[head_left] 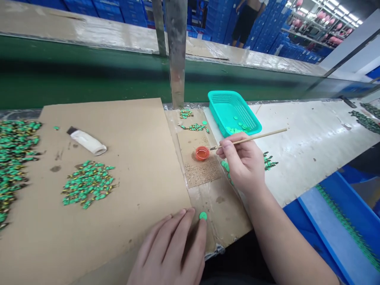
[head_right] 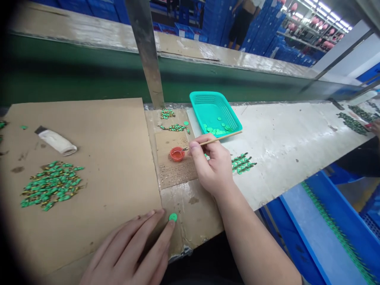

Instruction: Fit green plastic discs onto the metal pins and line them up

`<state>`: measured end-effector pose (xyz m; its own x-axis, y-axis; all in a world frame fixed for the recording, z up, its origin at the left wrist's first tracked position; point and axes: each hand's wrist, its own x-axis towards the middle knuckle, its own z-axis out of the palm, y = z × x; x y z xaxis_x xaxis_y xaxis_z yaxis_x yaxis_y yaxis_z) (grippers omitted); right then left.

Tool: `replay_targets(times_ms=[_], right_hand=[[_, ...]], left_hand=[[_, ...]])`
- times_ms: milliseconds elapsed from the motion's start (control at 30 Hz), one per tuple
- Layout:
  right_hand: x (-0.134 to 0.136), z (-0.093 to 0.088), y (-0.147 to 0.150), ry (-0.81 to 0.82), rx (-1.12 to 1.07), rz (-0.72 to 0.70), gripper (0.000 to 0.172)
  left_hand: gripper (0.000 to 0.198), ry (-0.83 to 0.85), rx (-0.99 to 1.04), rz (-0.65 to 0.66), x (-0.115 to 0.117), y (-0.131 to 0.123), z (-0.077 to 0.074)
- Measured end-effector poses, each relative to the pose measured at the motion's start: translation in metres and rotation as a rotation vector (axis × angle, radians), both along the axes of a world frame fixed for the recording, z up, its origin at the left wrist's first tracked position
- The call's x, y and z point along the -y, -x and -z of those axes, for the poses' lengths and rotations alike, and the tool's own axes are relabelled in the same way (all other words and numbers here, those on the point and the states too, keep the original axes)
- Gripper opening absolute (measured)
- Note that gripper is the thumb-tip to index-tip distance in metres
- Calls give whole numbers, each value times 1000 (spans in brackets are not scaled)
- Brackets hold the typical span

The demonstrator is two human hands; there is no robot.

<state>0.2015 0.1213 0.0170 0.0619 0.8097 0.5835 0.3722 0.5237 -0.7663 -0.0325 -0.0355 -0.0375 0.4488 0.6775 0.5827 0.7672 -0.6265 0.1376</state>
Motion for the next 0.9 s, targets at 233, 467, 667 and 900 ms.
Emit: replay_targets(times_ms=[233,467,667,900], right_hand=[[0,-31,-2,-35,71,41,18],[-24,-21,2,-16,227,-53,31],[-28,-10,4,-65,353,-64,45],[-32,-7,4,-56,352,-93,48]], left_hand=[[32,-15,41,45,-2,-1,-6],[32,-32,90,99,-8,-4,5],[30,-25,128,101,-6,-5,8],[33,28,218,89,1,-7,17]])
